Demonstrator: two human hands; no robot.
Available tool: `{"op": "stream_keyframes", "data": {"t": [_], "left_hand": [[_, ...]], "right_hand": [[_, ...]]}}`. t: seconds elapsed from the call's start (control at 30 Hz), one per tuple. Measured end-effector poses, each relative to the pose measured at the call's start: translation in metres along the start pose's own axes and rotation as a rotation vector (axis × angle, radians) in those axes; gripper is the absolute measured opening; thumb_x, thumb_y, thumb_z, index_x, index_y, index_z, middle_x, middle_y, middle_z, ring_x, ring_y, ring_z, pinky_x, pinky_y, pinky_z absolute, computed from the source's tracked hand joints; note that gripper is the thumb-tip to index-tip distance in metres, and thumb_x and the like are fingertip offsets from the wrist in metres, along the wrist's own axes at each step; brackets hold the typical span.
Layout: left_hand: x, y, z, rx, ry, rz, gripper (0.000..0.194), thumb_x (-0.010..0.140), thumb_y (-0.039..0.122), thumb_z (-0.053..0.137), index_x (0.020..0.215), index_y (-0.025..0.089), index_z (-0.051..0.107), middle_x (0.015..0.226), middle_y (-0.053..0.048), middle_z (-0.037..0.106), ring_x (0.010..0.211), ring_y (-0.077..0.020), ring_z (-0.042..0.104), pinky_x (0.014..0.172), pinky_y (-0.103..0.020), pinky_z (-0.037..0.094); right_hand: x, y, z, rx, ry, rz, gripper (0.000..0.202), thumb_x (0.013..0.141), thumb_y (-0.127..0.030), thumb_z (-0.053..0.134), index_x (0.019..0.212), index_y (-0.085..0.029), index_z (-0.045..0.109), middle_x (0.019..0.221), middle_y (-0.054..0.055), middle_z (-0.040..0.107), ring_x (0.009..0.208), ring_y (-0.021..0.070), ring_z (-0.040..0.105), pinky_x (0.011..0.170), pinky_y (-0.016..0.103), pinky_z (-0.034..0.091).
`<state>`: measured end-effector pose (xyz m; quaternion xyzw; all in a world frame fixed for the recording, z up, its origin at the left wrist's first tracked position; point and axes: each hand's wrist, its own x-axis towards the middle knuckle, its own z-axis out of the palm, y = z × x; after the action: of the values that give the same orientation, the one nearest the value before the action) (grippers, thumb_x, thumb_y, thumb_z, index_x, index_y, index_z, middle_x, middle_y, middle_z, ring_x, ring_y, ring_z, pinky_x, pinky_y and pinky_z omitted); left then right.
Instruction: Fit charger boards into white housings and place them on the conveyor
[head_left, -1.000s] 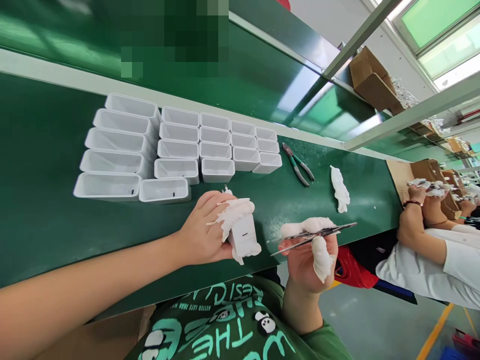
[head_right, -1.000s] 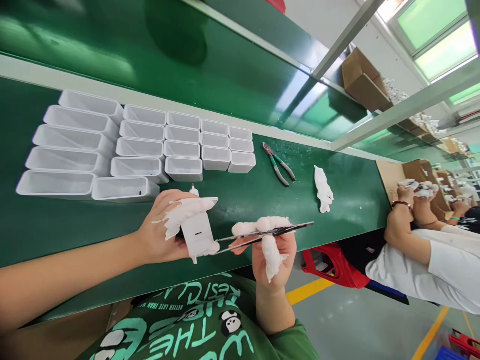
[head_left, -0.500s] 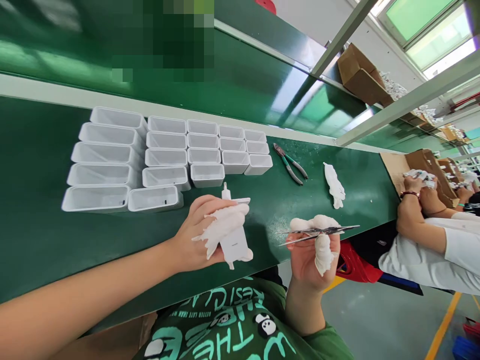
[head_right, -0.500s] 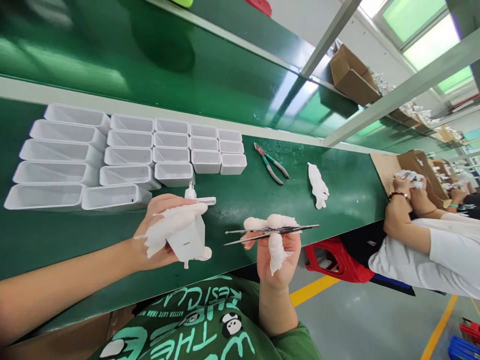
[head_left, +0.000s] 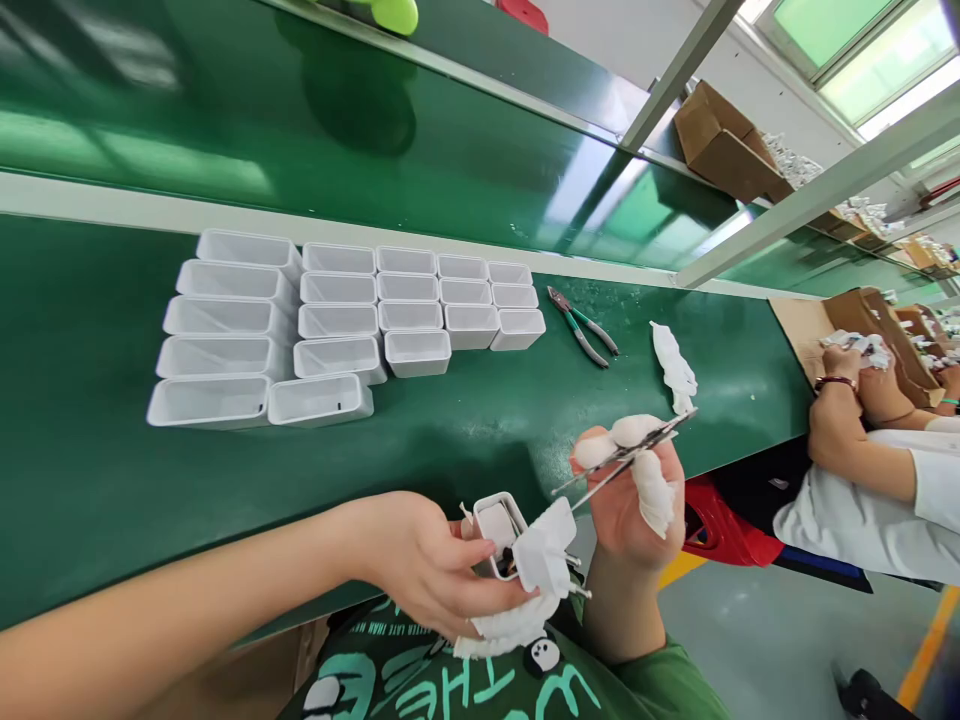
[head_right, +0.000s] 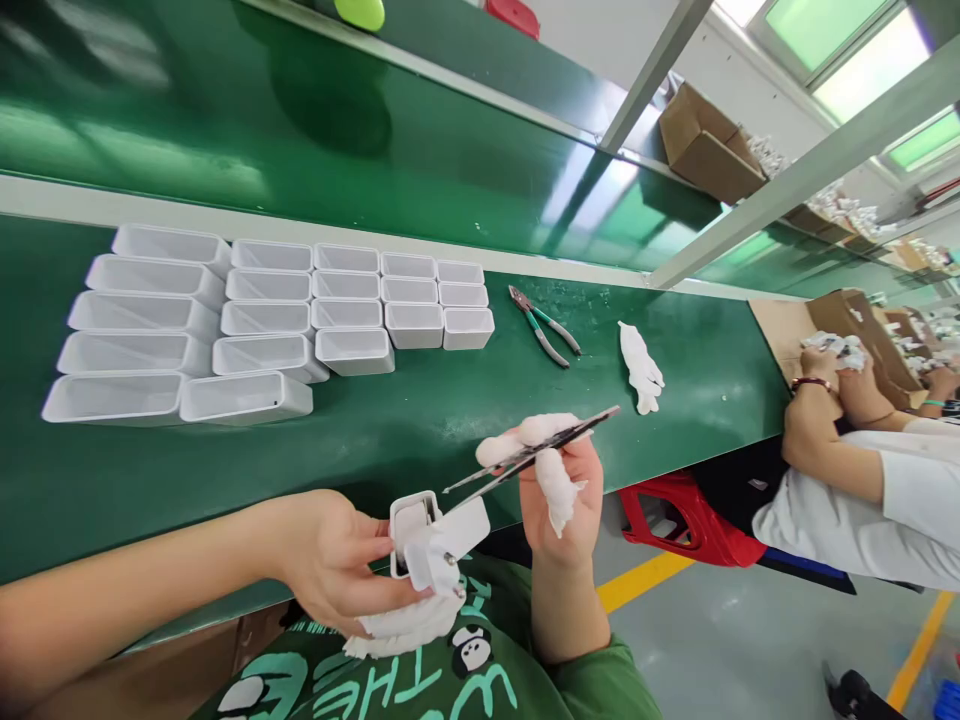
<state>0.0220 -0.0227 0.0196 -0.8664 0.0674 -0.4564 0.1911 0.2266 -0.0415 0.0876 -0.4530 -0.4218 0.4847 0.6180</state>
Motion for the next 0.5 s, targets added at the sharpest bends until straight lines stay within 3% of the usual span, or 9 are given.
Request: {"op": "stream_keyframes", "data": {"t": [0.1,0.13,0.2,0.27,0.33,0.4,0.5], "left_hand": [[-0.009,0.013,0.005,0.141,0.004,-0.011,0.062,0.059,0.017,0.078,0.109,0.052,0.066,0.13,0.015,0.064,0.136,-0.0156,0.048,0.093,-0.03,0.056],[-0.015,0.019,0.008,0.143,-0.018,-0.118,0.066,0.059,0.021,0.078,0.113,0.055,0.062,0.128,0.014,0.066,0.134,-0.0194,0.051,0.085,-0.036,0.059],[-0.029,0.034,0.015,0.086,-0.27,-0.508,0.06,0.059,0.033,0.076,0.113,0.054,0.063,0.118,0.007,0.071,0.124,-0.0279,0.06,0.078,-0.046,0.06],[-0.043,0.048,0.022,0.022,-0.352,-0.675,0.053,0.059,0.041,0.073,0.11,0.051,0.065,0.106,0.001,0.075,0.116,-0.0332,0.064,0.073,-0.052,0.059],[-0.051,0.056,0.026,-0.015,-0.326,-0.668,0.05,0.059,0.043,0.072,0.108,0.049,0.066,0.105,-0.001,0.075,0.117,-0.0343,0.064,0.071,-0.053,0.06],[-0.049,0.055,0.025,-0.048,-0.239,-0.575,0.05,0.059,0.04,0.073,0.108,0.048,0.066,0.11,0.0,0.074,0.124,-0.0334,0.06,0.07,-0.051,0.06],[-0.032,0.039,0.018,-0.065,-0.004,-0.283,0.056,0.058,0.029,0.076,0.108,0.051,0.065,0.125,0.006,0.068,0.14,-0.0288,0.046,0.073,-0.046,0.061]], "right_hand": [[0.003,-0.001,0.005,-0.005,-0.165,0.134,0.02,0.087,-0.042,0.071,0.094,-0.023,0.069,0.078,0.003,0.075,0.071,0.0255,0.077,0.067,0.043,0.065],[0.003,0.0,0.005,-0.019,-0.219,0.19,0.023,0.087,-0.043,0.07,0.095,-0.022,0.068,0.079,0.004,0.076,0.073,0.0263,0.077,0.068,0.044,0.065],[0.002,0.002,0.005,-0.056,-0.316,0.288,0.027,0.088,-0.046,0.069,0.098,-0.021,0.067,0.08,0.005,0.076,0.075,0.0266,0.077,0.068,0.044,0.065],[0.0,0.004,0.004,-0.067,-0.389,0.351,0.028,0.087,-0.045,0.07,0.097,-0.02,0.067,0.079,0.005,0.075,0.076,0.0254,0.077,0.069,0.041,0.065],[-0.001,0.006,0.004,-0.048,-0.41,0.384,0.025,0.086,-0.043,0.073,0.094,-0.019,0.067,0.078,0.005,0.075,0.076,0.0238,0.076,0.069,0.038,0.064],[-0.002,0.007,0.004,-0.032,-0.411,0.409,0.024,0.084,-0.041,0.074,0.091,-0.02,0.066,0.08,0.005,0.076,0.075,0.0229,0.076,0.068,0.037,0.064],[-0.002,0.006,0.006,-0.046,-0.428,0.419,0.025,0.083,-0.042,0.075,0.087,-0.019,0.066,0.081,0.007,0.077,0.073,0.0223,0.075,0.065,0.035,0.063]]}}
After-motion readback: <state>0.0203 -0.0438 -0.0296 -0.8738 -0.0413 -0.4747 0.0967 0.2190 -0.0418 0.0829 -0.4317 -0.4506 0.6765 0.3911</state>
